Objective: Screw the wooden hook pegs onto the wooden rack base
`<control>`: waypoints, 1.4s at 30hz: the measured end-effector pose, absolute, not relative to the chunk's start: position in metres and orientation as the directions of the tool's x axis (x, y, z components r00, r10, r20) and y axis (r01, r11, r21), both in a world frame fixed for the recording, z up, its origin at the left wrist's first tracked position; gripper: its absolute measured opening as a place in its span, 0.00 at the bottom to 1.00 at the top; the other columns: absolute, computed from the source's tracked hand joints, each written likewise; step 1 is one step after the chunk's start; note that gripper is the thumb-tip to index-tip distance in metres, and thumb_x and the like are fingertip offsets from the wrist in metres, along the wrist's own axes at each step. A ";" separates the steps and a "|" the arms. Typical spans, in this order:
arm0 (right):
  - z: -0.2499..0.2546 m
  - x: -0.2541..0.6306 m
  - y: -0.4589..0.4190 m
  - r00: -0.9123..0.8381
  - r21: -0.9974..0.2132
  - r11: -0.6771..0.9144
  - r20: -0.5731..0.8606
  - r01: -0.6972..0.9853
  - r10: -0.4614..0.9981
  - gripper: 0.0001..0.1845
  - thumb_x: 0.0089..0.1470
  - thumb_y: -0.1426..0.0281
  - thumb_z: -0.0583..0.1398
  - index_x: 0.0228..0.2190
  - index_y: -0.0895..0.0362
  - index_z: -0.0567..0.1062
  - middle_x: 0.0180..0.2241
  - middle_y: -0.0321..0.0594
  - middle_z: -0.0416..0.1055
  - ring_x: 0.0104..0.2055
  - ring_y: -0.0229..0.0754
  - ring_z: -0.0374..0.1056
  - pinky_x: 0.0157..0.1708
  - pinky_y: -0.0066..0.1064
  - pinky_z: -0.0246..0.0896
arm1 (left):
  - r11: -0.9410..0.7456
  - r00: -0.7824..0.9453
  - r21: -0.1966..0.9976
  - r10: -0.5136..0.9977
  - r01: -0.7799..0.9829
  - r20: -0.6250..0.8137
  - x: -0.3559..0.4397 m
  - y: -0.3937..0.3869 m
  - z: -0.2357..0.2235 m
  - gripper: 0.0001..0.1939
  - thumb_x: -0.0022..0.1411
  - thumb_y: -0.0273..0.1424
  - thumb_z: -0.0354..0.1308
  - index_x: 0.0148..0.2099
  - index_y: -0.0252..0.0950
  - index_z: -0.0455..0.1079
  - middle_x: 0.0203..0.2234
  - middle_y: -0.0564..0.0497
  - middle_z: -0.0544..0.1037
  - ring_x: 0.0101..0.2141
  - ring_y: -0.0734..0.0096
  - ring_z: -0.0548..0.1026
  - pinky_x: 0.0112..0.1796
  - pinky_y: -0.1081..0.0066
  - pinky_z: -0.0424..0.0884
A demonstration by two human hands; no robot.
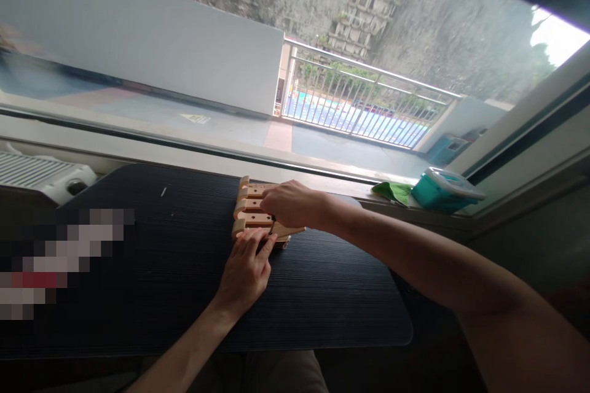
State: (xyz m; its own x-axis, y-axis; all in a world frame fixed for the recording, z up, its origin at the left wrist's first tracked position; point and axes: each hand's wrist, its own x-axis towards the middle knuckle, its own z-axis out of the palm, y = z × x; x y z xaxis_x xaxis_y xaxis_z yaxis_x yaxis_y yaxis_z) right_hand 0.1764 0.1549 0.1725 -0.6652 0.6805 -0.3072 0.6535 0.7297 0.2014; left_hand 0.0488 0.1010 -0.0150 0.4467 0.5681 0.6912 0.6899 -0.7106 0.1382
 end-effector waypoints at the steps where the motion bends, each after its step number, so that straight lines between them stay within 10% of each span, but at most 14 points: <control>1: 0.171 0.177 0.156 -0.685 0.186 0.743 -0.295 0.642 0.666 0.12 0.56 0.76 0.55 0.39 0.59 0.77 0.43 0.45 0.74 0.44 0.46 0.71 0.28 0.29 0.58 | -0.711 0.446 0.144 0.571 0.688 0.689 0.049 0.101 -0.015 0.24 0.58 0.18 0.51 0.57 0.32 0.65 0.50 0.41 0.68 0.54 0.53 0.65 0.57 0.49 0.63; 42: 0.175 0.175 0.145 -0.597 0.249 0.672 -0.317 0.697 0.737 0.09 0.58 0.75 0.55 0.33 0.58 0.76 0.38 0.44 0.76 0.42 0.45 0.71 0.31 0.30 0.59 | -0.691 0.440 0.112 0.568 0.714 0.696 0.048 0.098 -0.011 0.22 0.59 0.19 0.51 0.56 0.30 0.66 0.49 0.40 0.71 0.52 0.54 0.67 0.55 0.52 0.64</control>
State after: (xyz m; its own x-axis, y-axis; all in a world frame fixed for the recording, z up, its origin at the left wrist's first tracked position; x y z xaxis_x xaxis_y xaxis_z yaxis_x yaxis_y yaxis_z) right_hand 0.1745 0.1450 0.1745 -0.5973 0.7366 -0.3172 0.6968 0.6725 0.2495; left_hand 0.0478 0.0982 -0.0110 0.4403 0.5678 0.6956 0.7144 -0.6908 0.1116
